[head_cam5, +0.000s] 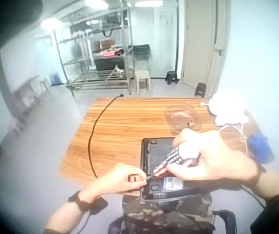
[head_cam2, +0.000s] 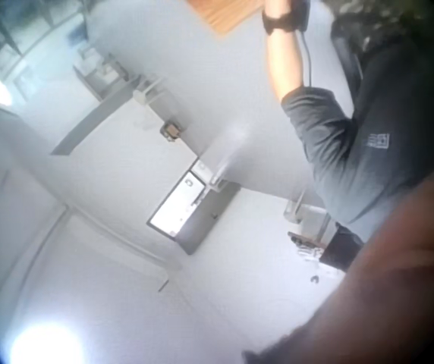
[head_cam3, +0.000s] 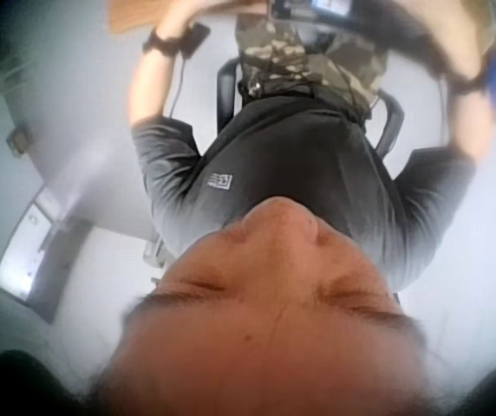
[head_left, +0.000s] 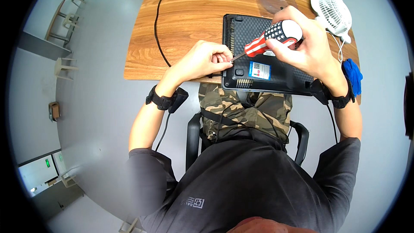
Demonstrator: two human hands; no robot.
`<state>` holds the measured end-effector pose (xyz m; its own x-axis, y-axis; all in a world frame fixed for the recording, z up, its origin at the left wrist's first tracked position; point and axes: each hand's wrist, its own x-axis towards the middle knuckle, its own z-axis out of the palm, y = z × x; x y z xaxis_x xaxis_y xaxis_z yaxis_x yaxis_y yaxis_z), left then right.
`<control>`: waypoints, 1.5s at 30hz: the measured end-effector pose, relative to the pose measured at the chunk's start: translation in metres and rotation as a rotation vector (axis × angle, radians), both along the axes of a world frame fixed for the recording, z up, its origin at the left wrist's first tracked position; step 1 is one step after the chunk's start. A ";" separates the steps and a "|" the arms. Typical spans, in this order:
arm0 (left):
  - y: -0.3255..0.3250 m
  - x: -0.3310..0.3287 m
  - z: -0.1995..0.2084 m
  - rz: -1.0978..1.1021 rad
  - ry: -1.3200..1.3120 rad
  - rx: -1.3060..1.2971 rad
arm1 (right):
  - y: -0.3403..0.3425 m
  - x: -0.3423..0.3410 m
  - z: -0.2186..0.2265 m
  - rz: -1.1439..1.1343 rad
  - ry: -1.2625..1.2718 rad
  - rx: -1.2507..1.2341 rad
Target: The person assembles a portable induction cooktop by securing the bottom cover with screws using a screwdriver, then wipes the surfaces with a blue cloth. The device is flipped over to show the top control panel at the end.
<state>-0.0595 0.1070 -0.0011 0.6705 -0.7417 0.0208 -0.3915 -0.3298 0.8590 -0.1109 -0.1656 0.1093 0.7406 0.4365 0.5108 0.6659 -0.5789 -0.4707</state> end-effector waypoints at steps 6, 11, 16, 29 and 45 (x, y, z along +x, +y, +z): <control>0.000 0.002 -0.007 -0.030 0.039 0.006 | -0.003 0.000 -0.002 0.053 0.051 0.027; -0.001 0.002 -0.009 -0.095 -0.008 0.016 | -0.007 -0.002 -0.005 0.071 0.167 0.007; -0.001 0.003 -0.011 -0.097 -0.017 0.011 | -0.007 -0.002 -0.007 0.075 0.142 0.029; -0.002 -0.003 -0.019 -0.163 -0.300 -0.108 | 0.009 0.001 -0.002 0.078 0.270 -0.101; 0.013 -0.037 -0.037 -0.043 -0.101 0.260 | 0.048 0.006 -0.028 0.368 0.202 -0.239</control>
<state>-0.0960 0.1199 -0.0377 0.6421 -0.7588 -0.1088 -0.4896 -0.5151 0.7036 -0.1054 -0.1179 0.0809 0.5894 0.7758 0.2255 0.7554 -0.4303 -0.4942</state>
